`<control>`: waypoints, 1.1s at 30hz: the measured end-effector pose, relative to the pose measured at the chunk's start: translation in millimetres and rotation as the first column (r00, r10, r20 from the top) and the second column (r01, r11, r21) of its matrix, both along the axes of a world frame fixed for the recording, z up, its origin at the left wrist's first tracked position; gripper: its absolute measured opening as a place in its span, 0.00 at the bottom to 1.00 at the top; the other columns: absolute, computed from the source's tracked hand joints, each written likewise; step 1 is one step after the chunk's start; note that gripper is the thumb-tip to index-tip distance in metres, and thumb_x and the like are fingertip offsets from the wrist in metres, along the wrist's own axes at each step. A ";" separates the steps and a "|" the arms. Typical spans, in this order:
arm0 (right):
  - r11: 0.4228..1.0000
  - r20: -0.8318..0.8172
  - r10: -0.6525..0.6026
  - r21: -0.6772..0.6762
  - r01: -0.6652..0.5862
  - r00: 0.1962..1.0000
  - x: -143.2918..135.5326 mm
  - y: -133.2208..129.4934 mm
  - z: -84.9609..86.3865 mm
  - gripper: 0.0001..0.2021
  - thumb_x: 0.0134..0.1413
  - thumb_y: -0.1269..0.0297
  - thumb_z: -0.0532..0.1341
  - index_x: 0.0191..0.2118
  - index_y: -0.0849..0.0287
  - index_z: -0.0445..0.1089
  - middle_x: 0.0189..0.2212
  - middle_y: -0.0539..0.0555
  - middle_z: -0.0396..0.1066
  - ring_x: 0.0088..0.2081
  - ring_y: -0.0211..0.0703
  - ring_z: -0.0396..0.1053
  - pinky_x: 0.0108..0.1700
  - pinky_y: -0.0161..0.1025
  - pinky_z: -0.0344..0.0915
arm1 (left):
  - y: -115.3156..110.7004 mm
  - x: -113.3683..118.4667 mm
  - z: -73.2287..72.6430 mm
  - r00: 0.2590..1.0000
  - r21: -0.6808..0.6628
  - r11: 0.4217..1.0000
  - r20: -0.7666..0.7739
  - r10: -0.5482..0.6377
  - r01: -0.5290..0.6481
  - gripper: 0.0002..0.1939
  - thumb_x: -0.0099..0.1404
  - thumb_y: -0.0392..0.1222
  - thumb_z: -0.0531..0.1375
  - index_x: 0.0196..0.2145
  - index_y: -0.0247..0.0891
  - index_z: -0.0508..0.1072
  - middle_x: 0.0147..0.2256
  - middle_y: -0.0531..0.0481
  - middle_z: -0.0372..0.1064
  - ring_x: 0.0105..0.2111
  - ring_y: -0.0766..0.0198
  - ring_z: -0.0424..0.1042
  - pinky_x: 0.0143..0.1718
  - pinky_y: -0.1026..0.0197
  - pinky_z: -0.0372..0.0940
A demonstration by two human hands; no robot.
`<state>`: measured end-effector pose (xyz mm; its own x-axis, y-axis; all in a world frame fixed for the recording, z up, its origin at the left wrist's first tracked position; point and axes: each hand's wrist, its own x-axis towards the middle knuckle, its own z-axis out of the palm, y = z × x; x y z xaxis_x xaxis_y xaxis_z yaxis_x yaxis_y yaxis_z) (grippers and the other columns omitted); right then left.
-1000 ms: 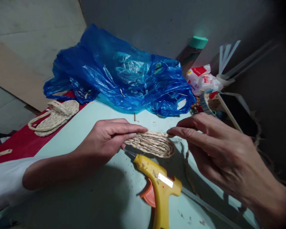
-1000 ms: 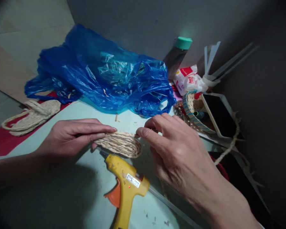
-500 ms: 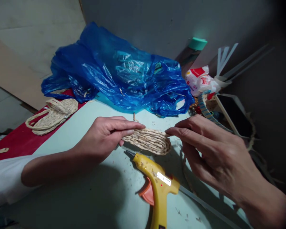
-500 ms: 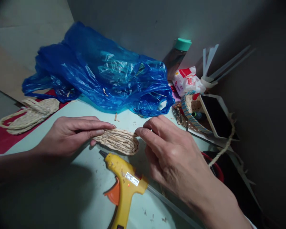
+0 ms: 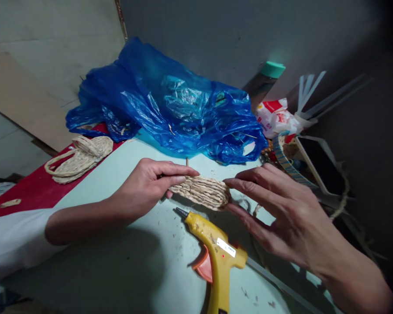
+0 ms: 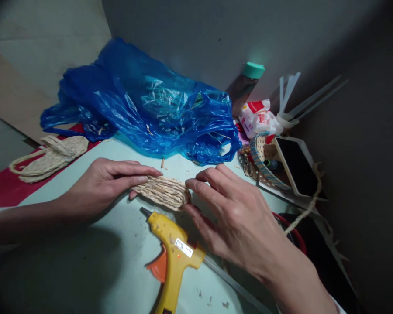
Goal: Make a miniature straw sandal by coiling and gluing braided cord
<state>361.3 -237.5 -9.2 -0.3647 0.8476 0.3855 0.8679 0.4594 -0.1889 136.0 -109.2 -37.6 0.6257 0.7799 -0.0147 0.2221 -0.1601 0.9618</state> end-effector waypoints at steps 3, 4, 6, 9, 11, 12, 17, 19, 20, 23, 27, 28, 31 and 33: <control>1.000 0.026 -0.007 -0.005 0.007 1.000 1.1 0.4 -1.4 0.15 0.63 0.60 0.64 0.51 0.64 0.69 0.42 0.58 0.68 0.40 0.44 0.64 0.39 0.42 0.64 | 0.1 1.4 2.0 1.000 -0.047 0.999 -0.009 0.016 -0.016 0.10 0.62 0.36 0.63 0.38 0.44 0.85 0.41 0.50 0.82 0.40 0.59 0.79 0.28 0.67 0.72; 1.000 0.033 -0.008 0.001 0.008 0.999 1.6 0.5 -2.2 0.17 0.63 0.58 0.65 0.52 0.64 0.69 0.43 0.58 0.68 0.40 0.44 0.64 0.39 0.42 0.64 | 0.1 1.8 2.4 1.000 -0.064 0.998 -0.009 0.021 -0.021 0.10 0.62 0.36 0.63 0.38 0.44 0.85 0.41 0.50 0.82 0.41 0.58 0.79 0.29 0.67 0.72; 1.000 0.035 -0.014 0.021 0.013 0.999 2.5 0.8 -3.9 0.20 0.62 0.56 0.65 0.52 0.65 0.69 0.43 0.59 0.68 0.40 0.44 0.64 0.40 0.43 0.64 | 0.1 2.1 2.8 1.000 -0.092 0.995 -0.007 0.031 -0.031 0.09 0.62 0.37 0.64 0.38 0.43 0.85 0.42 0.49 0.82 0.41 0.57 0.79 0.30 0.66 0.72; 0.999 0.020 -0.019 0.046 0.018 1.000 2.9 1.5 -5.6 0.19 0.62 0.57 0.66 0.51 0.64 0.69 0.42 0.58 0.68 0.40 0.44 0.65 0.41 0.43 0.64 | 0.6 2.0 2.4 0.999 -0.119 0.992 -0.004 0.032 -0.032 0.09 0.61 0.38 0.64 0.38 0.43 0.85 0.42 0.49 0.82 0.40 0.57 0.79 0.30 0.66 0.71; 0.998 0.014 -0.018 0.055 0.017 1.000 2.7 1.7 -5.5 0.17 0.62 0.58 0.66 0.51 0.64 0.69 0.42 0.58 0.68 0.40 0.44 0.65 0.41 0.43 0.64 | 1.2 2.1 1.8 1.000 -0.126 0.992 0.003 0.021 -0.021 0.09 0.61 0.39 0.65 0.38 0.42 0.85 0.42 0.48 0.82 0.38 0.58 0.78 0.30 0.66 0.71; 0.998 0.014 -0.016 0.059 0.015 1.000 2.6 1.6 -5.2 0.17 0.62 0.59 0.66 0.50 0.64 0.69 0.42 0.58 0.68 0.40 0.44 0.65 0.42 0.43 0.64 | 1.6 2.3 1.4 1.000 -0.128 0.992 0.011 0.013 -0.012 0.09 0.61 0.40 0.65 0.38 0.42 0.85 0.42 0.48 0.81 0.37 0.59 0.78 0.29 0.66 0.71; 0.998 -0.007 -0.018 0.062 0.018 1.000 3.4 0.5 -2.4 0.17 0.61 0.58 0.66 0.50 0.63 0.69 0.43 0.58 0.69 0.40 0.45 0.66 0.41 0.43 0.65 | 2.6 3.3 0.2 0.995 -0.100 0.992 0.072 -0.066 0.073 0.12 0.64 0.41 0.62 0.42 0.38 0.83 0.41 0.45 0.81 0.27 0.66 0.74 0.25 0.66 0.69; 0.998 -0.022 -0.032 0.049 0.033 0.999 4.1 0.1 -1.5 0.16 0.61 0.59 0.66 0.50 0.63 0.69 0.42 0.58 0.69 0.40 0.46 0.66 0.40 0.43 0.65 | 1.8 2.6 0.3 0.990 -0.002 0.993 0.081 -0.119 0.120 0.14 0.66 0.43 0.61 0.45 0.38 0.81 0.43 0.44 0.80 0.29 0.65 0.75 0.29 0.64 0.71; 0.998 -0.028 -0.038 0.043 0.039 0.999 4.3 0.0 -1.3 0.16 0.61 0.60 0.67 0.50 0.62 0.69 0.42 0.58 0.69 0.40 0.47 0.66 0.40 0.43 0.65 | 1.1 2.1 0.3 0.988 0.074 0.988 0.071 -0.138 0.132 0.14 0.65 0.44 0.62 0.46 0.38 0.81 0.45 0.44 0.79 0.34 0.62 0.76 0.33 0.62 0.73; 0.998 -0.031 -0.041 0.043 0.042 0.999 4.1 -0.4 -1.1 0.17 0.61 0.60 0.66 0.51 0.62 0.68 0.43 0.58 0.69 0.40 0.47 0.66 0.40 0.43 0.65 | -2.0 0.0 -0.5 0.990 0.329 0.934 -0.002 -0.144 0.137 0.20 0.56 0.40 0.70 0.48 0.39 0.79 0.50 0.44 0.75 0.49 0.54 0.74 0.49 0.57 0.72; 0.998 -0.024 -0.032 0.060 0.034 0.999 1.9 -1.3 -1.4 0.18 0.60 0.61 0.67 0.52 0.63 0.68 0.43 0.58 0.69 0.41 0.46 0.66 0.41 0.43 0.65 | -5.8 -1.4 -3.6 0.992 0.566 0.814 -0.073 -0.108 0.130 0.20 0.56 0.35 0.69 0.47 0.35 0.77 0.47 0.42 0.75 0.48 0.54 0.73 0.52 0.53 0.70; 0.998 -0.024 -0.031 0.056 0.032 0.999 1.3 -1.5 -1.5 0.18 0.60 0.61 0.67 0.52 0.63 0.68 0.43 0.58 0.69 0.41 0.46 0.65 0.41 0.43 0.65 | -6.3 -1.4 -4.4 0.992 0.618 0.776 -0.075 -0.104 0.128 0.18 0.57 0.34 0.69 0.47 0.33 0.77 0.45 0.42 0.76 0.47 0.54 0.74 0.50 0.52 0.71; 0.999 -0.027 -0.025 0.041 0.026 0.999 0.2 -2.0 -2.2 0.17 0.60 0.62 0.66 0.52 0.63 0.68 0.43 0.57 0.69 0.41 0.45 0.65 0.42 0.43 0.65 | -6.8 -1.1 -6.2 0.990 0.752 0.647 -0.052 -0.133 0.126 0.17 0.58 0.34 0.68 0.45 0.29 0.76 0.41 0.40 0.77 0.44 0.54 0.73 0.47 0.52 0.71; 0.999 -0.032 -0.022 0.040 0.024 0.999 -0.1 -2.0 -2.6 0.17 0.60 0.61 0.66 0.52 0.63 0.68 0.44 0.57 0.70 0.41 0.45 0.65 0.43 0.44 0.66 | -6.7 -0.7 -6.6 0.987 0.805 0.582 -0.026 -0.161 0.116 0.15 0.60 0.33 0.67 0.45 0.26 0.75 0.41 0.38 0.77 0.43 0.54 0.73 0.47 0.52 0.71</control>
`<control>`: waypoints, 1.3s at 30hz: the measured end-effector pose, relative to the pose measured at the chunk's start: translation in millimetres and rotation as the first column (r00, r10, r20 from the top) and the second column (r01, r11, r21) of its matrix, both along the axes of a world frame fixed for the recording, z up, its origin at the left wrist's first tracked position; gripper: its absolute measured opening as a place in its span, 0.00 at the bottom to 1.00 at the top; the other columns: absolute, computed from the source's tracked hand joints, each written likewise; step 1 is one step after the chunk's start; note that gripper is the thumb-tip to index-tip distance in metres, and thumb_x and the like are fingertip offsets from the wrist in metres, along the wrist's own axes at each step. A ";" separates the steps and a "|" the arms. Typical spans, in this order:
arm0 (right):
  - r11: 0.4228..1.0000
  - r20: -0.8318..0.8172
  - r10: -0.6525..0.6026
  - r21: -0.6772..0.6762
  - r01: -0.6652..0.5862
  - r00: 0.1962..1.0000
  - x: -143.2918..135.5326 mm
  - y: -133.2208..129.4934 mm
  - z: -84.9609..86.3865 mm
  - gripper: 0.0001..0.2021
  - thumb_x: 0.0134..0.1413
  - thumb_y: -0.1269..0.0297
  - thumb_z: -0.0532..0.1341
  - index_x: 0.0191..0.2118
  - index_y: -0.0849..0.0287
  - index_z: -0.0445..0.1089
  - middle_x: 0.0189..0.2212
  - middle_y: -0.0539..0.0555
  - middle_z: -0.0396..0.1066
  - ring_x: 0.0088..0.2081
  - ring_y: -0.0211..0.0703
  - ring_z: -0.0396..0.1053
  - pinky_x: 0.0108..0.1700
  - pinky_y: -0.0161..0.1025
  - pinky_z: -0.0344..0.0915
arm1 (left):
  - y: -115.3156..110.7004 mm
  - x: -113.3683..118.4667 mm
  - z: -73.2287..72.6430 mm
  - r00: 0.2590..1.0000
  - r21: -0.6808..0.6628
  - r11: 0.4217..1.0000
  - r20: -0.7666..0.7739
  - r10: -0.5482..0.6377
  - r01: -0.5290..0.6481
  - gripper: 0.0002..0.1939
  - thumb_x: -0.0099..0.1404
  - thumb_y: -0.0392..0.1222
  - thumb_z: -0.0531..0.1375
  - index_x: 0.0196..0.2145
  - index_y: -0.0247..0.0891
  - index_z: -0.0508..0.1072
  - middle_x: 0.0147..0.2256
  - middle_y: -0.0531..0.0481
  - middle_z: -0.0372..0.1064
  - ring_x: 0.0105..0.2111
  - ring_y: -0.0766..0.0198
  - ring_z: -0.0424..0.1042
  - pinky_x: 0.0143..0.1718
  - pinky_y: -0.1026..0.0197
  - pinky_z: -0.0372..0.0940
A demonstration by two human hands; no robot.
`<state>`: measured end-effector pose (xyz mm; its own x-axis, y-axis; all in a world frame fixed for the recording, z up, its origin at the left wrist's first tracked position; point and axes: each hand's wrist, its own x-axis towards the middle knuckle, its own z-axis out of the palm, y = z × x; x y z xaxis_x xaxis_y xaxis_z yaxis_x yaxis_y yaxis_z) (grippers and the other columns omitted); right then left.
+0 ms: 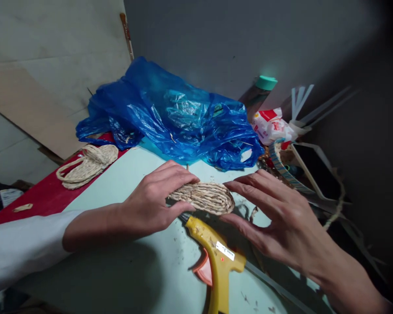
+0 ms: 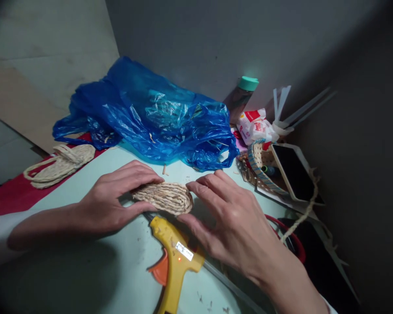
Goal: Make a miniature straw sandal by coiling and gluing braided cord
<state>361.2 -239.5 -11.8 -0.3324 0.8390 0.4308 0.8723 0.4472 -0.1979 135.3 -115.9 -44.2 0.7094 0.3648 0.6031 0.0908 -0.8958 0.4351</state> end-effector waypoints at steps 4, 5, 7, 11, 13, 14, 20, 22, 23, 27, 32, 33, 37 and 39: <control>1.000 0.005 0.001 0.014 -0.001 1.000 -0.8 0.2 0.2 0.16 0.61 0.61 0.66 0.51 0.64 0.69 0.43 0.58 0.70 0.40 0.46 0.65 0.42 0.45 0.67 | 0.3 0.4 0.1 1.000 0.051 0.999 0.026 -0.013 0.012 0.14 0.60 0.32 0.66 0.45 0.27 0.74 0.40 0.38 0.78 0.42 0.55 0.73 0.46 0.53 0.71; 1.000 0.004 0.002 0.016 -0.002 1.000 -1.1 0.2 0.4 0.16 0.61 0.62 0.66 0.51 0.64 0.69 0.42 0.58 0.70 0.40 0.46 0.65 0.42 0.45 0.67 | 0.3 0.4 0.1 1.000 0.048 0.999 0.021 -0.009 0.008 0.14 0.60 0.32 0.66 0.44 0.29 0.74 0.40 0.39 0.78 0.42 0.56 0.73 0.46 0.53 0.71; 1.000 -0.001 0.005 0.011 -0.005 1.000 -1.5 0.3 0.8 0.16 0.62 0.62 0.65 0.50 0.65 0.69 0.42 0.59 0.70 0.39 0.46 0.65 0.41 0.45 0.67 | 0.3 0.1 0.2 1.000 0.038 0.999 0.007 -0.002 0.002 0.13 0.61 0.33 0.66 0.44 0.31 0.74 0.40 0.40 0.78 0.42 0.56 0.73 0.46 0.53 0.71; 1.000 -0.004 0.006 0.027 -0.006 1.000 -2.3 1.4 0.8 0.16 0.62 0.62 0.65 0.49 0.67 0.70 0.41 0.60 0.70 0.39 0.47 0.66 0.40 0.46 0.67 | -0.5 -0.6 -0.2 1.000 0.016 1.000 -0.023 0.000 0.000 0.14 0.62 0.33 0.65 0.46 0.30 0.73 0.41 0.40 0.77 0.42 0.56 0.73 0.46 0.54 0.71; 1.000 -0.002 0.000 0.031 0.000 1.000 -3.2 1.9 0.5 0.16 0.62 0.61 0.65 0.50 0.68 0.70 0.40 0.60 0.70 0.39 0.47 0.66 0.39 0.46 0.67 | -1.0 -0.9 -1.6 0.999 0.009 1.000 -0.051 -0.001 0.002 0.17 0.63 0.34 0.64 0.49 0.30 0.72 0.43 0.39 0.76 0.45 0.55 0.73 0.48 0.54 0.70; 1.000 -0.004 -0.002 0.027 0.002 1.000 -3.9 1.9 0.3 0.16 0.62 0.61 0.65 0.50 0.67 0.70 0.40 0.60 0.70 0.38 0.47 0.65 0.38 0.46 0.67 | -1.2 -1.0 -2.7 0.998 0.008 1.000 -0.067 -0.006 0.007 0.18 0.63 0.35 0.64 0.51 0.31 0.71 0.45 0.38 0.75 0.46 0.55 0.73 0.48 0.53 0.70; 1.000 -0.011 -0.010 -0.011 0.010 1.000 -9.6 -1.2 0.2 0.15 0.64 0.59 0.63 0.49 0.66 0.71 0.40 0.60 0.70 0.38 0.47 0.64 0.38 0.45 0.66 | -1.3 -1.2 -7.7 0.997 0.068 0.995 -0.004 -0.078 0.078 0.21 0.65 0.37 0.63 0.55 0.34 0.70 0.45 0.39 0.74 0.45 0.54 0.71 0.48 0.52 0.70; 1.000 -0.012 -0.009 -0.015 0.008 1.000 -11.0 -1.8 0.7 0.15 0.64 0.59 0.63 0.49 0.66 0.71 0.40 0.59 0.70 0.38 0.46 0.64 0.37 0.45 0.66 | -1.8 -0.8 -5.7 0.997 0.064 0.995 -0.003 -0.076 0.076 0.20 0.64 0.36 0.64 0.53 0.33 0.71 0.44 0.39 0.74 0.44 0.54 0.72 0.47 0.51 0.70; 1.000 -0.014 -0.007 -0.015 0.007 1.000 -11.5 -1.9 0.9 0.15 0.63 0.60 0.63 0.49 0.66 0.71 0.40 0.59 0.70 0.38 0.46 0.64 0.37 0.45 0.66 | -2.1 -0.6 -4.3 0.997 0.063 0.995 -0.003 -0.072 0.072 0.19 0.63 0.35 0.64 0.52 0.32 0.72 0.43 0.39 0.75 0.44 0.54 0.72 0.47 0.51 0.70; 1.000 -0.005 -0.006 -0.001 0.006 1.000 -12.6 -1.4 1.5 0.14 0.63 0.60 0.63 0.46 0.67 0.72 0.39 0.61 0.70 0.37 0.47 0.65 0.37 0.45 0.66 | -3.5 0.5 -0.5 0.998 0.065 0.996 0.005 -0.060 0.059 0.17 0.62 0.34 0.64 0.49 0.32 0.73 0.42 0.38 0.76 0.43 0.54 0.74 0.47 0.52 0.71; 1.000 0.002 -0.005 0.012 0.005 1.000 -13.2 -1.7 1.0 0.13 0.64 0.60 0.62 0.44 0.66 0.71 0.39 0.61 0.71 0.36 0.46 0.66 0.36 0.44 0.66 | -4.9 0.6 -1.3 0.999 0.048 0.998 0.007 -0.037 0.036 0.15 0.62 0.35 0.64 0.48 0.34 0.74 0.42 0.40 0.77 0.42 0.55 0.75 0.47 0.53 0.71; 1.000 0.001 -0.005 0.005 0.005 1.000 -13.1 -1.8 0.7 0.13 0.64 0.59 0.62 0.44 0.66 0.71 0.39 0.61 0.71 0.36 0.46 0.66 0.36 0.44 0.66 | -5.1 0.5 -2.0 0.999 0.041 0.999 0.002 -0.035 0.035 0.15 0.63 0.35 0.64 0.48 0.34 0.74 0.42 0.40 0.76 0.42 0.56 0.74 0.47 0.53 0.71; 1.000 -0.003 -0.010 0.007 0.010 1.000 -13.3 -2.4 -0.1 0.13 0.63 0.60 0.62 0.46 0.66 0.71 0.38 0.61 0.71 0.37 0.47 0.66 0.36 0.44 0.66 | -5.2 0.0 -6.4 0.999 0.018 0.999 -0.009 -0.051 0.051 0.18 0.64 0.34 0.62 0.52 0.32 0.72 0.45 0.37 0.74 0.45 0.54 0.73 0.48 0.52 0.71; 1.000 -0.004 -0.012 0.006 0.012 1.000 -14.5 -2.8 -0.3 0.14 0.63 0.59 0.63 0.46 0.67 0.71 0.38 0.61 0.70 0.37 0.47 0.65 0.37 0.45 0.66 | -4.9 0.0 -9.1 0.998 0.027 0.997 -0.003 -0.070 0.070 0.21 0.64 0.35 0.63 0.54 0.30 0.70 0.46 0.35 0.73 0.47 0.52 0.72 0.49 0.50 0.70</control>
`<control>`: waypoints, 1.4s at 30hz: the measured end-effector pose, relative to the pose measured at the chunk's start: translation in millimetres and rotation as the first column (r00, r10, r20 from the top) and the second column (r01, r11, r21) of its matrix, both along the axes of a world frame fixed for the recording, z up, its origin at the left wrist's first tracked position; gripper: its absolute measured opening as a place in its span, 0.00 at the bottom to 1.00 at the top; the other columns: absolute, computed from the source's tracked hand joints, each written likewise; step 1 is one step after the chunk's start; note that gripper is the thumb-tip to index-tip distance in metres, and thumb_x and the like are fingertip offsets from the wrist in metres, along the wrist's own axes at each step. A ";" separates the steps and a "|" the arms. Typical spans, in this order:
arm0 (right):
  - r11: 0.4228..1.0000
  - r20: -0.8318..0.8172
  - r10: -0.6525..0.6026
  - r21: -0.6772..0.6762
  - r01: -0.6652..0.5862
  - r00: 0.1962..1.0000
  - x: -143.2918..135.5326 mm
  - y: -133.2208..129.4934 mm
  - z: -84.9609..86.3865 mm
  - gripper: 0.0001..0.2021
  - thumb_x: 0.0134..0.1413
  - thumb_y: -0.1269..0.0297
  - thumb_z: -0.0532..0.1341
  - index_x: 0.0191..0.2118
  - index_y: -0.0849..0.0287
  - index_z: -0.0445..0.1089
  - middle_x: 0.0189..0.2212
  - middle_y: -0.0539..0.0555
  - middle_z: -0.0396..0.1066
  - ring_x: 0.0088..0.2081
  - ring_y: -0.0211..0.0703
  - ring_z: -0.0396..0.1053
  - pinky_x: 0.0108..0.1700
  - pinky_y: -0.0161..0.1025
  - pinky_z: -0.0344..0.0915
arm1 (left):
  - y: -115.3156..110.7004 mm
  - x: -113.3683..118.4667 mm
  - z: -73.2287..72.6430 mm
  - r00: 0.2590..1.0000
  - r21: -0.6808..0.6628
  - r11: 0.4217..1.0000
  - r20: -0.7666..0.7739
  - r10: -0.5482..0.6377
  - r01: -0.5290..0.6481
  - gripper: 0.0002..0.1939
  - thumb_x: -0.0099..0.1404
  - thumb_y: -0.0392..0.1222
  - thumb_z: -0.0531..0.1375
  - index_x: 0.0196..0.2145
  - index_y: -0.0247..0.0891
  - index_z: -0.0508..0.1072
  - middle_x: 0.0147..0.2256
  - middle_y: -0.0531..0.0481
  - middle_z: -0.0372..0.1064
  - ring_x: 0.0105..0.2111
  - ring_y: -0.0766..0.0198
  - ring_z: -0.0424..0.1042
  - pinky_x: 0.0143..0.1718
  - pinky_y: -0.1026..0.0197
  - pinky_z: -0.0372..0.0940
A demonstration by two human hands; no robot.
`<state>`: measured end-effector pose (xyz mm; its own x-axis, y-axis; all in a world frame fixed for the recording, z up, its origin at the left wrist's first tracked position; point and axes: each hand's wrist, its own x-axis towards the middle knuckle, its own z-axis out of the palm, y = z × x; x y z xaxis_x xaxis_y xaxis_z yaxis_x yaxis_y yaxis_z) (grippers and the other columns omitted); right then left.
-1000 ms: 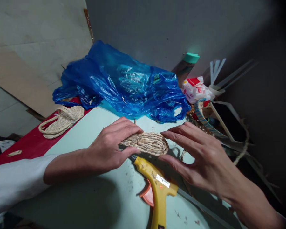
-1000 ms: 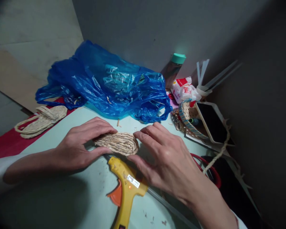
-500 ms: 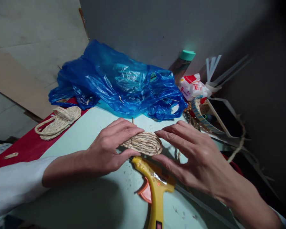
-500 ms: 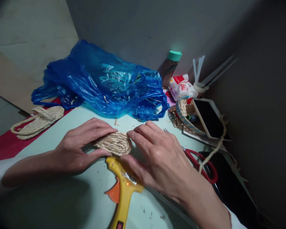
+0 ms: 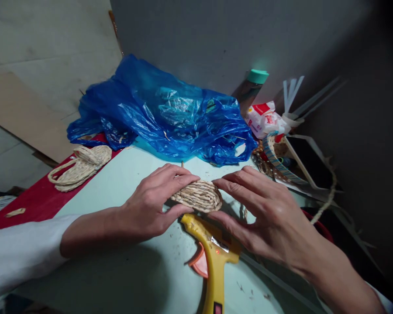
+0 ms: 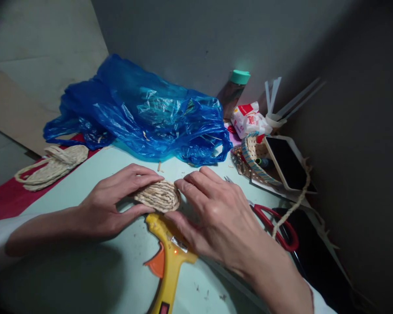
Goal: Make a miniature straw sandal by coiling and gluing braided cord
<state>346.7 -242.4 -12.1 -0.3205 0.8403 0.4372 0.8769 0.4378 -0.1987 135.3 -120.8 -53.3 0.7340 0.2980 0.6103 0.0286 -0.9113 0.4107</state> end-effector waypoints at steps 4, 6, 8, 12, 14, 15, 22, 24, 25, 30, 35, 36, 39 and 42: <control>1.000 -0.004 -0.018 -0.026 0.018 1.000 -5.2 -0.3 0.4 0.14 0.64 0.59 0.63 0.45 0.68 0.72 0.38 0.61 0.70 0.37 0.47 0.66 0.37 0.45 0.68 | 0.4 0.5 -3.7 1.000 0.019 1.000 -0.002 -0.013 0.013 0.23 0.62 0.38 0.65 0.54 0.31 0.70 0.47 0.35 0.73 0.47 0.50 0.72 0.49 0.46 0.70; 0.999 -0.008 -0.019 -0.027 0.019 1.000 -7.6 0.4 0.7 0.14 0.64 0.60 0.63 0.44 0.68 0.72 0.38 0.61 0.71 0.37 0.47 0.66 0.38 0.45 0.68 | 0.8 0.9 -4.8 1.000 0.020 1.000 0.008 -0.017 0.016 0.23 0.62 0.38 0.65 0.54 0.33 0.71 0.47 0.36 0.73 0.48 0.49 0.71 0.49 0.45 0.69; 0.999 -0.017 -0.012 -0.029 0.012 1.000 -8.9 1.4 0.5 0.13 0.64 0.60 0.62 0.44 0.68 0.72 0.38 0.61 0.71 0.37 0.47 0.66 0.38 0.45 0.68 | 1.2 1.2 -5.6 0.999 0.017 1.000 0.030 -0.021 0.021 0.23 0.61 0.39 0.66 0.54 0.34 0.71 0.47 0.36 0.73 0.48 0.49 0.71 0.50 0.46 0.69; 1.000 -0.017 -0.007 -0.028 0.007 1.000 -8.7 1.2 -1.0 0.12 0.63 0.61 0.63 0.43 0.68 0.72 0.39 0.62 0.71 0.37 0.47 0.66 0.37 0.45 0.68 | 0.9 1.6 -4.0 0.997 0.018 0.999 0.069 -0.033 0.031 0.22 0.60 0.37 0.66 0.52 0.33 0.73 0.45 0.37 0.75 0.47 0.50 0.72 0.50 0.46 0.69; 1.000 -0.011 -0.005 -0.019 0.005 1.000 -8.3 -0.2 -1.7 0.13 0.63 0.61 0.63 0.43 0.68 0.72 0.39 0.61 0.71 0.37 0.46 0.65 0.37 0.44 0.68 | 0.5 1.5 -2.5 0.996 0.027 0.999 0.079 -0.036 0.034 0.20 0.60 0.35 0.66 0.50 0.32 0.74 0.43 0.37 0.75 0.46 0.50 0.73 0.50 0.46 0.69; 1.000 -0.009 -0.006 -0.018 0.006 1.000 -8.2 -0.8 -1.8 0.13 0.63 0.61 0.63 0.44 0.68 0.72 0.39 0.61 0.71 0.36 0.46 0.65 0.36 0.44 0.68 | 0.3 1.4 -2.2 0.996 0.032 0.999 0.079 -0.035 0.033 0.19 0.60 0.35 0.66 0.50 0.32 0.74 0.43 0.37 0.76 0.46 0.51 0.73 0.49 0.46 0.70; 0.999 -0.007 -0.032 -0.018 0.032 0.999 -9.4 -0.6 -1.3 0.14 0.63 0.59 0.63 0.44 0.67 0.72 0.37 0.60 0.70 0.36 0.46 0.65 0.37 0.44 0.68 | 1.1 0.8 -8.2 0.998 0.048 0.999 0.055 -0.028 0.026 0.24 0.62 0.36 0.65 0.55 0.31 0.72 0.47 0.36 0.73 0.49 0.50 0.71 0.52 0.46 0.68; 0.999 -0.005 -0.031 -0.021 0.031 1.000 -9.9 -0.4 -1.7 0.14 0.63 0.60 0.63 0.45 0.67 0.73 0.37 0.59 0.70 0.35 0.45 0.64 0.36 0.43 0.67 | 0.9 0.7 -8.2 0.999 0.050 0.998 0.034 -0.035 0.034 0.24 0.62 0.35 0.65 0.56 0.31 0.71 0.48 0.35 0.73 0.50 0.49 0.71 0.53 0.45 0.68; 0.999 -0.003 -0.027 -0.020 0.027 1.000 -10.2 -0.5 -2.0 0.14 0.63 0.60 0.63 0.45 0.67 0.73 0.37 0.59 0.70 0.35 0.45 0.64 0.35 0.43 0.66 | 0.8 0.7 -7.7 0.999 0.050 0.998 0.035 -0.039 0.037 0.24 0.62 0.35 0.65 0.56 0.31 0.72 0.48 0.35 0.73 0.50 0.49 0.71 0.53 0.45 0.68; 1.000 0.005 -0.003 -0.004 0.003 1.000 -11.7 -0.6 -4.4 0.14 0.63 0.61 0.63 0.46 0.69 0.72 0.36 0.59 0.70 0.35 0.46 0.62 0.34 0.44 0.64 | 0.6 2.2 -4.7 0.993 0.044 0.997 0.096 -0.061 0.057 0.21 0.59 0.32 0.65 0.51 0.33 0.74 0.44 0.38 0.75 0.47 0.50 0.72 0.51 0.47 0.69; 1.000 -0.003 -0.017 -0.002 0.017 1.000 -11.8 0.3 -5.1 0.14 0.63 0.61 0.63 0.46 0.70 0.73 0.35 0.59 0.70 0.34 0.45 0.62 0.33 0.44 0.63 | 0.0 3.0 -7.3 0.997 0.049 0.997 0.050 -0.057 0.055 0.24 0.62 0.34 0.63 0.56 0.34 0.71 0.47 0.37 0.73 0.49 0.50 0.71 0.51 0.47 0.68; 1.000 0.000 -0.021 -0.002 0.021 1.000 -11.7 0.3 -5.3 0.14 0.63 0.61 0.63 0.46 0.70 0.73 0.35 0.59 0.70 0.34 0.46 0.62 0.33 0.44 0.63 | -0.1 2.8 -8.1 0.997 0.059 0.997 0.041 -0.058 0.055 0.25 0.63 0.34 0.63 0.58 0.34 0.69 0.48 0.37 0.73 0.49 0.51 0.71 0.52 0.46 0.68; 1.000 0.004 -0.025 -0.001 0.025 1.000 -12.4 0.3 -6.4 0.14 0.62 0.61 0.63 0.46 0.70 0.73 0.35 0.59 0.70 0.34 0.46 0.62 0.33 0.44 0.63 | -0.2 1.7 -9.4 0.998 0.096 0.993 0.022 -0.067 0.064 0.27 0.63 0.33 0.61 0.60 0.36 0.67 0.49 0.38 0.72 0.50 0.51 0.70 0.52 0.46 0.67; 1.000 -0.007 -0.018 0.020 0.018 1.000 -14.6 0.3 -7.8 0.14 0.63 0.61 0.62 0.45 0.70 0.73 0.36 0.60 0.70 0.34 0.47 0.63 0.33 0.45 0.64 | -0.4 0.9 -8.6 0.997 0.132 0.990 0.038 -0.063 0.057 0.26 0.62 0.32 0.62 0.58 0.34 0.69 0.47 0.36 0.73 0.49 0.50 0.70 0.51 0.44 0.67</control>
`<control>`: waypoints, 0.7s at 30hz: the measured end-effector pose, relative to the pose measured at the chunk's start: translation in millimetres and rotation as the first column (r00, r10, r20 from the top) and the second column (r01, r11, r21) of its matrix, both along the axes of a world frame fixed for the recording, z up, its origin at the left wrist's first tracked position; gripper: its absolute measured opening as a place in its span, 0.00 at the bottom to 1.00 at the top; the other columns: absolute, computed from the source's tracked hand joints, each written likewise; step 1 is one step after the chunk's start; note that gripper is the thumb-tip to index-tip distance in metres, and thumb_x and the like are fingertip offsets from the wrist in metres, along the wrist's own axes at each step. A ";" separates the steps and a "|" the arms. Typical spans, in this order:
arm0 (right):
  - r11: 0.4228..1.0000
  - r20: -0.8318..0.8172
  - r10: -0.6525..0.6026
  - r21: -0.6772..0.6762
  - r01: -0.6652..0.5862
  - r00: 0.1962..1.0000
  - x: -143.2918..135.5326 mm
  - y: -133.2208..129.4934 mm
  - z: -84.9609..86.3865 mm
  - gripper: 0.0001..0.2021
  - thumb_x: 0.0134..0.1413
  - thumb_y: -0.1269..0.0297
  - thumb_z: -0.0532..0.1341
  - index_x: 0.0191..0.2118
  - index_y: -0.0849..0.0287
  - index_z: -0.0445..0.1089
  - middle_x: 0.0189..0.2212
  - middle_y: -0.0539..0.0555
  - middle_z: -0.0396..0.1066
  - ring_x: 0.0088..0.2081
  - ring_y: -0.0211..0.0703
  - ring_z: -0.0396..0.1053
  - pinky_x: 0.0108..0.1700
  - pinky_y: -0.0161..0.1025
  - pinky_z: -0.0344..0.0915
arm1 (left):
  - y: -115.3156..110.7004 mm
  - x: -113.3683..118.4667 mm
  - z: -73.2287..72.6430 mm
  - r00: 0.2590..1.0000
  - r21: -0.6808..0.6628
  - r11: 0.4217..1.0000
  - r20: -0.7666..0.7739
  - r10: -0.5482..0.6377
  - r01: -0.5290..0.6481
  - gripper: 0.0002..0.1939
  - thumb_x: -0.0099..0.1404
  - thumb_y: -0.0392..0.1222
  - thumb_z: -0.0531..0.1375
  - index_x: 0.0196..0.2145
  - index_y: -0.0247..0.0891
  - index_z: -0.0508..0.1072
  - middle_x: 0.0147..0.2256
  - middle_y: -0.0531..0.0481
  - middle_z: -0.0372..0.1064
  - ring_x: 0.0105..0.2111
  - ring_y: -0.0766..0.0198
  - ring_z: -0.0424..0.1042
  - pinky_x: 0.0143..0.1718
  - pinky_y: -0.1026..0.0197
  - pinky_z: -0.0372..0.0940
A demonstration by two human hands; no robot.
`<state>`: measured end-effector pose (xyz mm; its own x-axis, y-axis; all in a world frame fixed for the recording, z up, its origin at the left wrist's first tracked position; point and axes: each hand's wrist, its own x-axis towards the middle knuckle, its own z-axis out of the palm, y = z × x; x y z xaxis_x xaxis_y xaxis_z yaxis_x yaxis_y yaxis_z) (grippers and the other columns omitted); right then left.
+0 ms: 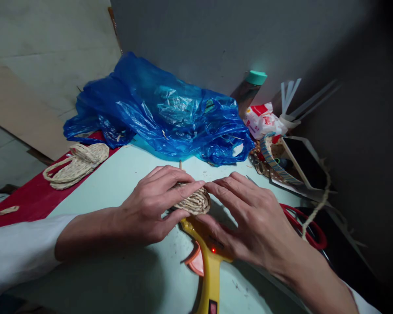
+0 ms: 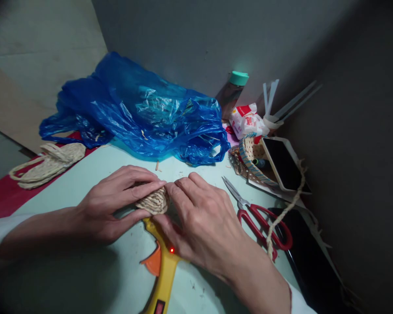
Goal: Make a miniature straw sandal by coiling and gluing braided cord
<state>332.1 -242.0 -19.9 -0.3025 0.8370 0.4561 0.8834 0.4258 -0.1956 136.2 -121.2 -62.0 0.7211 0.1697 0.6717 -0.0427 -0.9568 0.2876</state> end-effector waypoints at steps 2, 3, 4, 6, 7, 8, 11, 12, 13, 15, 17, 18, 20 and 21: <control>1.000 0.000 0.002 0.003 -0.002 1.000 -1.5 -0.1 -0.5 0.14 0.63 0.61 0.62 0.45 0.70 0.72 0.35 0.60 0.70 0.34 0.47 0.63 0.33 0.45 0.64 | -0.3 -0.3 1.0 1.000 0.017 1.000 0.018 -0.008 0.008 0.24 0.61 0.31 0.63 0.56 0.31 0.70 0.46 0.35 0.73 0.48 0.49 0.71 0.50 0.44 0.67; 1.000 0.002 0.004 0.000 -0.004 1.000 -2.0 -0.2 -0.6 0.14 0.64 0.61 0.62 0.45 0.70 0.72 0.35 0.60 0.70 0.35 0.47 0.63 0.34 0.45 0.64 | -0.5 -0.3 1.4 1.000 0.021 1.000 0.026 -0.014 0.013 0.23 0.60 0.31 0.63 0.55 0.31 0.70 0.46 0.35 0.74 0.47 0.49 0.71 0.50 0.44 0.67; 1.000 0.004 0.007 -0.003 -0.007 1.000 -2.5 -0.4 -0.5 0.14 0.64 0.61 0.62 0.44 0.70 0.72 0.35 0.60 0.70 0.35 0.47 0.63 0.34 0.45 0.64 | -0.7 -0.3 1.6 0.999 0.022 1.000 0.031 -0.016 0.015 0.23 0.60 0.31 0.63 0.54 0.31 0.71 0.45 0.35 0.74 0.47 0.49 0.72 0.50 0.43 0.67; 1.000 0.008 0.012 -0.003 -0.012 1.000 -2.9 -0.7 -0.4 0.14 0.64 0.61 0.62 0.44 0.70 0.72 0.35 0.60 0.70 0.35 0.47 0.63 0.34 0.45 0.65 | -1.1 -0.2 1.5 0.999 0.024 1.000 0.032 -0.015 0.014 0.22 0.60 0.31 0.63 0.52 0.31 0.72 0.44 0.35 0.74 0.46 0.50 0.72 0.50 0.43 0.67; 1.000 0.013 0.015 -0.002 -0.015 1.000 -2.9 -0.8 -0.2 0.13 0.64 0.61 0.61 0.43 0.70 0.72 0.35 0.60 0.70 0.35 0.47 0.63 0.34 0.45 0.64 | -1.2 -0.1 1.2 0.999 0.026 1.000 0.031 -0.013 0.012 0.21 0.60 0.31 0.63 0.52 0.31 0.72 0.44 0.36 0.74 0.45 0.50 0.72 0.50 0.43 0.67; 1.000 0.017 0.015 -0.005 -0.015 1.000 -2.8 -0.8 -0.1 0.13 0.64 0.61 0.61 0.43 0.69 0.72 0.35 0.60 0.70 0.35 0.47 0.63 0.33 0.45 0.63 | -1.4 0.0 1.0 1.000 0.026 1.000 0.028 -0.012 0.011 0.21 0.60 0.30 0.63 0.52 0.31 0.72 0.44 0.36 0.74 0.45 0.50 0.72 0.50 0.43 0.66; 1.000 0.013 -0.001 -0.022 0.002 1.000 -0.5 -0.1 -0.1 0.14 0.65 0.59 0.60 0.44 0.68 0.71 0.34 0.59 0.69 0.34 0.47 0.62 0.31 0.43 0.62 | -2.2 -0.1 2.1 1.000 0.011 1.000 0.003 -0.001 0.001 0.23 0.62 0.30 0.62 0.55 0.32 0.70 0.46 0.37 0.74 0.48 0.51 0.71 0.52 0.43 0.66; 1.000 0.010 -0.011 -0.025 0.012 1.000 1.1 0.4 -0.2 0.14 0.65 0.59 0.60 0.45 0.68 0.71 0.34 0.58 0.69 0.34 0.46 0.62 0.32 0.43 0.62 | -2.6 -0.3 3.5 1.000 -0.008 1.000 -0.015 0.005 -0.005 0.25 0.63 0.31 0.61 0.58 0.33 0.68 0.48 0.37 0.73 0.49 0.51 0.71 0.54 0.44 0.65; 0.999 0.011 -0.023 -0.025 0.024 1.000 3.1 0.9 -0.3 0.14 0.64 0.59 0.61 0.46 0.68 0.71 0.35 0.58 0.69 0.34 0.46 0.62 0.32 0.43 0.63 | -3.1 -0.7 5.3 0.999 -0.035 0.999 -0.032 0.011 -0.012 0.28 0.64 0.33 0.62 0.61 0.34 0.65 0.51 0.37 0.72 0.52 0.50 0.70 0.55 0.44 0.65; 0.999 0.036 -0.050 -0.014 0.051 0.998 8.3 2.3 -0.8 0.14 0.64 0.60 0.61 0.47 0.68 0.71 0.35 0.59 0.70 0.35 0.47 0.63 0.34 0.44 0.64 | -3.3 -2.1 9.7 0.998 -0.105 0.993 -0.050 0.043 -0.048 0.36 0.64 0.40 0.64 0.66 0.36 0.57 0.57 0.35 0.68 0.56 0.49 0.67 0.58 0.45 0.64; 0.997 0.072 -0.072 0.002 0.072 0.995 13.9 3.6 -1.1 0.14 0.64 0.61 0.61 0.48 0.67 0.70 0.37 0.59 0.71 0.37 0.49 0.65 0.36 0.46 0.66 | -1.2 -3.9 13.6 0.993 -0.205 0.972 -0.021 0.118 -0.120 0.37 0.64 0.44 0.65 0.66 0.37 0.56 0.58 0.36 0.67 0.56 0.50 0.67 0.58 0.48 0.64; 0.997 0.084 -0.079 0.013 0.078 0.993 16.6 4.1 -1.0 0.14 0.64 0.61 0.61 0.49 0.67 0.70 0.38 0.60 0.71 0.38 0.49 0.65 0.36 0.46 0.66 | 1.1 -4.6 15.2 0.985 -0.266 0.950 0.013 0.172 -0.162 0.33 0.64 0.44 0.65 0.63 0.37 0.60 0.56 0.39 0.69 0.55 0.51 0.69 0.57 0.49 0.65; 0.996 0.084 -0.081 0.046 0.077 0.993 20.9 4.6 0.2 0.15 0.64 0.60 0.61 0.50 0.66 0.69 0.40 0.60 0.72 0.39 0.50 0.66 0.37 0.46 0.67 | 8.3 -5.5 17.8 0.951 -0.393 0.887 0.083 0.298 -0.243 0.18 0.65 0.42 0.64 0.51 0.38 0.69 0.46 0.45 0.73 0.47 0.56 0.73 0.52 0.53 0.68; 0.996 0.077 -0.074 0.064 0.069 0.994 22.6 4.6 1.4 0.15 0.64 0.61 0.62 0.51 0.66 0.68 0.40 0.60 0.72 0.39 0.50 0.66 0.38 0.46 0.67 | 12.9 -5.5 19.5 0.929 -0.454 0.849 0.106 0.355 -0.272 0.10 0.66 0.41 0.63 0.44 0.39 0.71 0.41 0.48 0.74 0.42 0.58 0.74 0.48 0.55 0.69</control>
